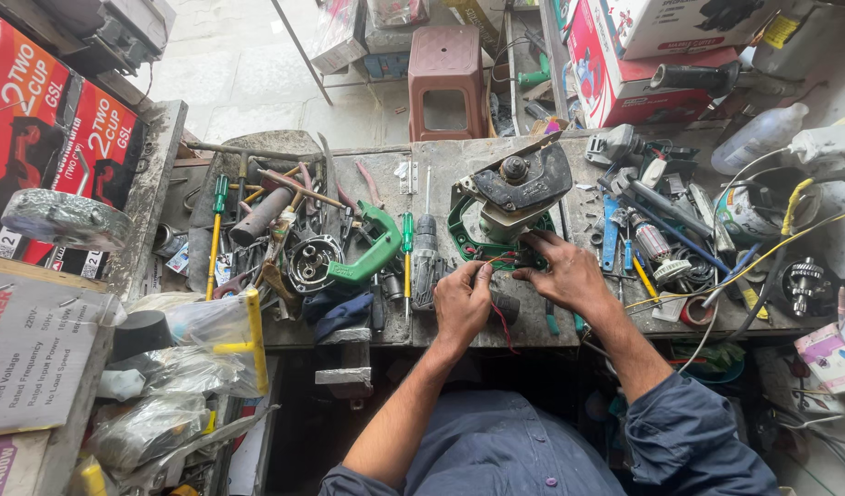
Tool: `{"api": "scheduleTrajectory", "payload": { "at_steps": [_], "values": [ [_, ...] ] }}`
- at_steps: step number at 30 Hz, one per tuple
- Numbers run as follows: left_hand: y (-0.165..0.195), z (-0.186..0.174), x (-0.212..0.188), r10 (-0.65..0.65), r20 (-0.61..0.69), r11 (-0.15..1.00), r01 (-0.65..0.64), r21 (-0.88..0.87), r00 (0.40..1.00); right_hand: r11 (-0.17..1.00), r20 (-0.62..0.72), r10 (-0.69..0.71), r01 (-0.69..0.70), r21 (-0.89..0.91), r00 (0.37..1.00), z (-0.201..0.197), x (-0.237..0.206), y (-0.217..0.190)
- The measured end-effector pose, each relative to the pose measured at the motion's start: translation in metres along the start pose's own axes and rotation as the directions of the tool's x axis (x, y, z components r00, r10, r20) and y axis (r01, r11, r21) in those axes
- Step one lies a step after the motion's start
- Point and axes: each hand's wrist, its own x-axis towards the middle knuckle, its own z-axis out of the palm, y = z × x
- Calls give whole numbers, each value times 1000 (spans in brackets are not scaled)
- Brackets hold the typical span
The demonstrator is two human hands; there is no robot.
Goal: The person repairs an electric mixer at a cluttered workbench, using a screwdriver to unscrew and adjust components on the mixer base and handling its wiring and parts. They then retrieve a box from a storage shelf, open it, and take out a small part before returning to work on the mixer.
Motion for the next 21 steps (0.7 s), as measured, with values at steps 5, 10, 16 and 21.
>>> {"api": "scheduleTrajectory", "payload": {
  "at_steps": [5,10,16,21],
  "values": [
    [0,3,2,157,-22,986,-156,61,987,1000,-1,-22,22,7,1000,0,-2,0],
    [0,5,3,263,-22,963,-261,75,965,999,-21,-34,34,-3,999,1,-3,0],
    [-2,7,10,306,19,943,-306,132,952,1000,14,-9,9,-9,1000,1,-2,0],
    [-4,6,11,335,52,925,-339,173,941,1000,9,-8,8,2,1000,3,-3,1]
  ]
}}
